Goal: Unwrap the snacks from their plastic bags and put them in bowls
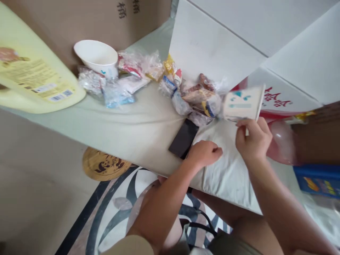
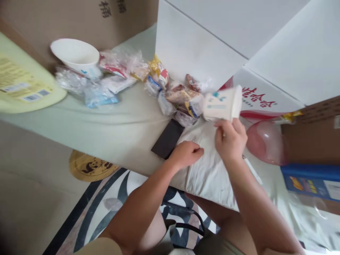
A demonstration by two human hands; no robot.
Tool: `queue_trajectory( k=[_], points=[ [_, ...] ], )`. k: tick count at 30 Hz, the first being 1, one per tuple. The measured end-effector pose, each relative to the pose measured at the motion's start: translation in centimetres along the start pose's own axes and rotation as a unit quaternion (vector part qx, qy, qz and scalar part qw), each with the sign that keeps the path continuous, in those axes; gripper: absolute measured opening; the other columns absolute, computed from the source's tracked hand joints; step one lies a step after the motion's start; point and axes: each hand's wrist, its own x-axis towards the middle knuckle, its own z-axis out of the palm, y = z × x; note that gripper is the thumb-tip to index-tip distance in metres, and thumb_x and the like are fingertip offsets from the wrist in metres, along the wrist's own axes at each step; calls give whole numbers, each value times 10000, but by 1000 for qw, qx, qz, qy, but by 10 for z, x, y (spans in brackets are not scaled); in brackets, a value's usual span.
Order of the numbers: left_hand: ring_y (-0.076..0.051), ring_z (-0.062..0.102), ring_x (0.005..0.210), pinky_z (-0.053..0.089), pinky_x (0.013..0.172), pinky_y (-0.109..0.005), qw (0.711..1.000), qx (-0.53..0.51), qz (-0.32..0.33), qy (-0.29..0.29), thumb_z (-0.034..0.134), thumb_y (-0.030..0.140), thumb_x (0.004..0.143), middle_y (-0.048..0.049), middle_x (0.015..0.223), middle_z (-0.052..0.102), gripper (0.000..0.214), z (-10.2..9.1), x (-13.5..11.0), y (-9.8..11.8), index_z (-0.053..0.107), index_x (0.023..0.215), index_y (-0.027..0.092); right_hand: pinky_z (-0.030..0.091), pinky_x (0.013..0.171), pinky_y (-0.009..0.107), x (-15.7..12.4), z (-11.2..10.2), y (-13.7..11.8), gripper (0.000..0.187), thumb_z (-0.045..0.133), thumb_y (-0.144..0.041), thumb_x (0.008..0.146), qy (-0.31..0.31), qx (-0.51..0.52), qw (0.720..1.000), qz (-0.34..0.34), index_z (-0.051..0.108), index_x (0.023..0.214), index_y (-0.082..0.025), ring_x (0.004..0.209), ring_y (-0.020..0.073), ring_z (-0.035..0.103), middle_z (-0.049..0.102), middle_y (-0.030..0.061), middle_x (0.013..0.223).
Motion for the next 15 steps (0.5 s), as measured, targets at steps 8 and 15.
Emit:
queue_trajectory(
  k=[8,15],
  points=[
    [-115,269,524,158,566,-331,997,44,63,-19,495,296,872,30,489,235,449,25,7,13,280,488,204,494,853,467,-41,3,129,181,519,-130,741,-218,-77,973,21,684,754,-205,1020,319,614,660,149,1077],
    [-143,287,553,200,606,-324,997,67,33,-16,487,319,866,24,515,281,415,38,19,16,327,497,219,449,1067,523,-2,34,64,491,592,-268,778,-145,104,983,39,581,1261,-182,1260,336,542,593,189,1319]
  ],
)
